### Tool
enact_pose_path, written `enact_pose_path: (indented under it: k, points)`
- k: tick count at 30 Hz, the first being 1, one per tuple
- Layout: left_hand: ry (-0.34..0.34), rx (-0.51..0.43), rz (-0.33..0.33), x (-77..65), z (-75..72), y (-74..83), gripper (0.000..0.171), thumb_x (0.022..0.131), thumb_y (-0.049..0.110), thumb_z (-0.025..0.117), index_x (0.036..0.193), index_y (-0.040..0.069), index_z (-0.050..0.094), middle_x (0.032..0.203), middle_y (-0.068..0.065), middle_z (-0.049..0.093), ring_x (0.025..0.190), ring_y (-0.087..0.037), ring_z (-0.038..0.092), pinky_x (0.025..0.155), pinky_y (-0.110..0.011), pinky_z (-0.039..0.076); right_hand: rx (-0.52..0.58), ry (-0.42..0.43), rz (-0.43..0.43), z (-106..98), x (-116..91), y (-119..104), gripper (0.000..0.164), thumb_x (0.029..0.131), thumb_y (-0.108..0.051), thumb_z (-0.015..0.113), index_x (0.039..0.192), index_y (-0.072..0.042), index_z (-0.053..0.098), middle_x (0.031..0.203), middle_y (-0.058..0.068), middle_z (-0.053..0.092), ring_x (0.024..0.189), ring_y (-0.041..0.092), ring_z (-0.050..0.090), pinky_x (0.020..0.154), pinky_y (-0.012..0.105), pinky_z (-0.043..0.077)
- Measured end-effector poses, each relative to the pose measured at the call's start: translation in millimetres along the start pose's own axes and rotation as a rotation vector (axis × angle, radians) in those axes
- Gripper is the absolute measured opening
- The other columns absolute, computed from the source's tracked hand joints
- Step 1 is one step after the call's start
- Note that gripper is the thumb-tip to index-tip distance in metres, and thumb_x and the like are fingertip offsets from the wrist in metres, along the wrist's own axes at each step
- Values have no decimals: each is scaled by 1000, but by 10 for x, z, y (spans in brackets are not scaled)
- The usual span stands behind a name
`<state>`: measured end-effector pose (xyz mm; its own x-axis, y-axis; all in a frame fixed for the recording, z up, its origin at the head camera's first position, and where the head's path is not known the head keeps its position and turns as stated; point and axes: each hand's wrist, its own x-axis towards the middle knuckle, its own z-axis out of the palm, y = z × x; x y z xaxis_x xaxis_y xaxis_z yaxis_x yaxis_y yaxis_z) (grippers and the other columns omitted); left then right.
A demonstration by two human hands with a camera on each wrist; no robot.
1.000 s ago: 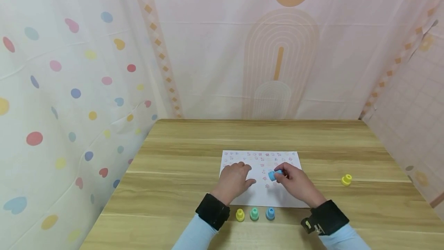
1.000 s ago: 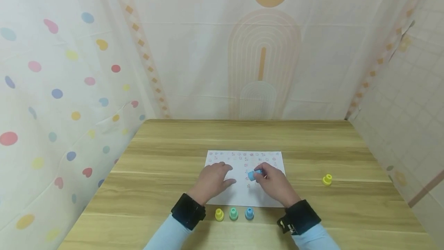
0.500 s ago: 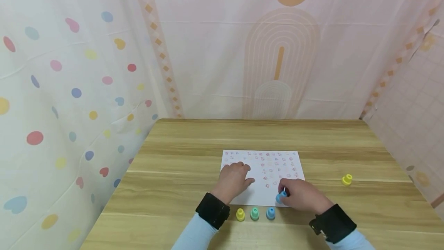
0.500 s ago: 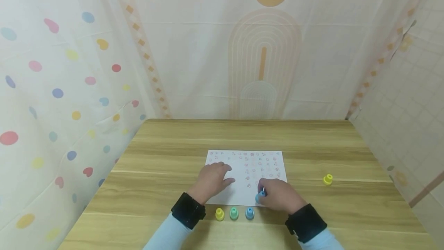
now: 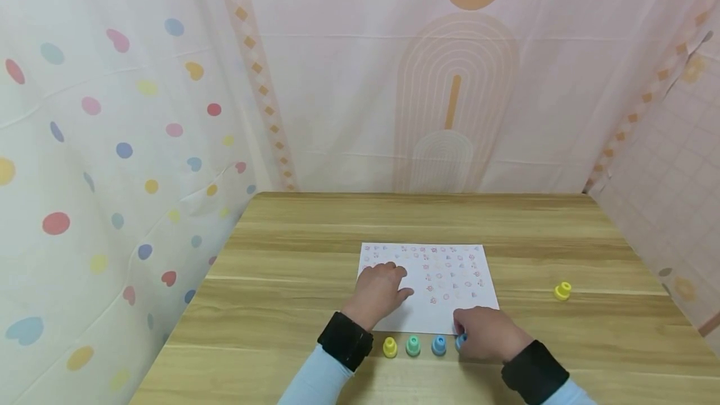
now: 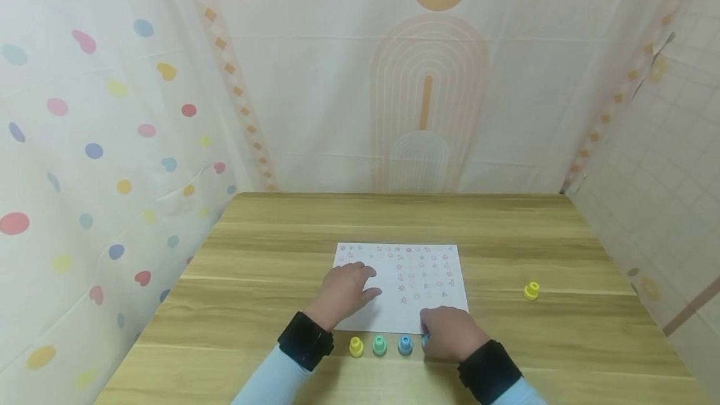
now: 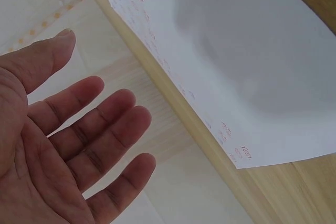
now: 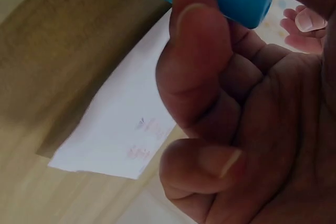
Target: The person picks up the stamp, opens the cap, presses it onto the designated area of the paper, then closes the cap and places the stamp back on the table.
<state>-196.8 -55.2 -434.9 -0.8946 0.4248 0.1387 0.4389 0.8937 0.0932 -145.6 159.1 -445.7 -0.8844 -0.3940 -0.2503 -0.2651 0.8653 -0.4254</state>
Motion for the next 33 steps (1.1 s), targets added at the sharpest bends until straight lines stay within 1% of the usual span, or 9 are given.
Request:
enact_pose_path:
  k: [5,9,12,16,19,23,25,29,33]
  points:
    - [-15,-5,-2,-5,-14,3,36,84,38,70,109,13,72,97,-5,73,84,-20,65,75,-40,56,6,-31,45,-3,-6,-1,23,67,-14,75,84,-14,60,70,1,57,65,21,50,60,37,41]
    - [-19,-10,-3,-9,-12,3,36,84,37,70,110,13,72,97,-5,73,85,-20,65,75,-40,56,28,-69,95,-41,-26,18,34,66,-26,79,93,-14,61,74,1,59,67,21,50,60,38,41]
    - [-17,-13,-4,-11,-6,1,36,84,37,70,110,13,72,97,-5,74,84,-20,65,76,-39,56,27,-61,101,-80,-38,35,38,66,-38,78,93,-17,61,72,0,59,65,20,50,57,36,39]
    - [-23,-20,-10,-11,-4,-1,36,84,37,70,110,12,71,97,-6,73,84,-20,65,76,-39,56,29,-39,98,-178,-54,53,40,66,-46,77,91,-18,61,70,-1,60,63,19,50,55,34,37]
    - [-34,-23,-18,-13,-5,-1,36,84,37,70,110,12,71,97,-6,73,84,-20,64,76,-40,56,24,-5,99,-275,-59,83,40,69,-47,77,91,-18,62,68,-2,60,62,17,50,54,32,38]
    - [-44,-24,-22,-14,4,-6,36,85,37,70,110,12,71,97,-6,73,84,-20,64,75,-40,56,-19,83,101,-400,-52,176,38,75,-44,75,95,-14,64,68,-1,62,60,17,51,56,32,42]
    - [-43,-20,-20,-13,11,-9,35,85,37,70,110,12,71,96,-5,73,83,-20,64,75,-40,56,-51,133,114,-462,-49,252,37,79,-40,73,99,-10,65,72,1,65,62,18,51,57,33,45]
    - [-43,-14,-17,-14,15,-14,35,84,37,70,109,12,71,96,-5,73,83,-20,64,74,-39,56,-95,215,156,-571,-54,449,33,87,-30,67,102,-2,64,74,6,65,61,20,51,53,33,44]
    - [-56,-13,-25,-16,7,-14,36,85,37,69,110,12,71,97,-5,73,83,-20,64,75,-39,56,-116,276,176,-656,-83,649,31,88,-22,63,104,5,63,80,15,67,62,23,52,53,37,46]
